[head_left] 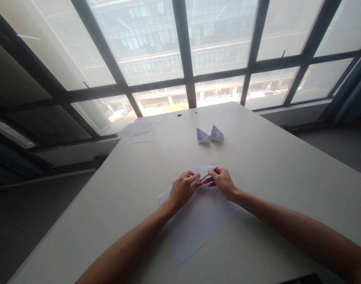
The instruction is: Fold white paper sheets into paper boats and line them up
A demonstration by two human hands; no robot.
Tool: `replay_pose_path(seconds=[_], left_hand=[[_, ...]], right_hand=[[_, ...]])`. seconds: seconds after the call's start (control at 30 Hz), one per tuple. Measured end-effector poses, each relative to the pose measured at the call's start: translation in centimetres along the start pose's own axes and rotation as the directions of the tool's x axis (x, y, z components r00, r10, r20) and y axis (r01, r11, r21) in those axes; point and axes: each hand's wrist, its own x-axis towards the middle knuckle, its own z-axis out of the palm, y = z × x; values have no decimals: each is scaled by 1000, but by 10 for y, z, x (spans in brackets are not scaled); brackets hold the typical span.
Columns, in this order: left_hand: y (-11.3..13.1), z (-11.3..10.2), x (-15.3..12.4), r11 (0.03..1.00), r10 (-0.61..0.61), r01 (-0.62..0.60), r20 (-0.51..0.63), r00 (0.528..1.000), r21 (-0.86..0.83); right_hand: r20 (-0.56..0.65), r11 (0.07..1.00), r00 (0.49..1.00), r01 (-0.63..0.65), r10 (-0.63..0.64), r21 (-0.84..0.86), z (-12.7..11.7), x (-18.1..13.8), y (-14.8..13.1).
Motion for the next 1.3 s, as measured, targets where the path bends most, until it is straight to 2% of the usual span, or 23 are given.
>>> replay_pose_path(seconds=[0.13, 0.27, 0.47, 0.6, 0.67, 0.83, 1.0, 1.13, 1.3], left_hand=[[-6, 1, 2, 995, -34, 35, 12, 999, -91], [-3, -3, 3, 994, -7, 6, -14, 1000, -105], [9, -12, 1, 996, 80, -85, -130, 988, -41], [15, -16, -3, 986, 162, -167, -215, 963, -4], [17, -16, -5, 979, 196, -202, -244, 950, 0], [20, -16, -7, 982, 177, -191, -290, 940, -18], [20, -13, -9, 970, 223, -243, -301, 927, -29], [18, -9, -8, 952, 265, -299, -310, 913, -66], [16, -10, -6, 957, 250, -283, -313, 916, -65]], right_hand=[[112, 997, 992, 59, -53, -51, -2, 0, 3], [199, 980, 973, 145, -117, -134, 0, 1, 9], [333, 954, 931, 225, -149, -201, 9, -5, 8], [393, 915, 890, 335, -229, -226, 16, -19, 2], [384, 902, 887, 362, -257, -234, 19, -26, 1], [299, 922, 926, 306, -231, -236, 22, -33, -2], [323, 893, 903, 371, -283, -255, 22, -38, -7], [292, 888, 917, 356, -272, -292, 23, -40, -5], [246, 855, 930, 351, -272, -382, 22, -37, -1]])
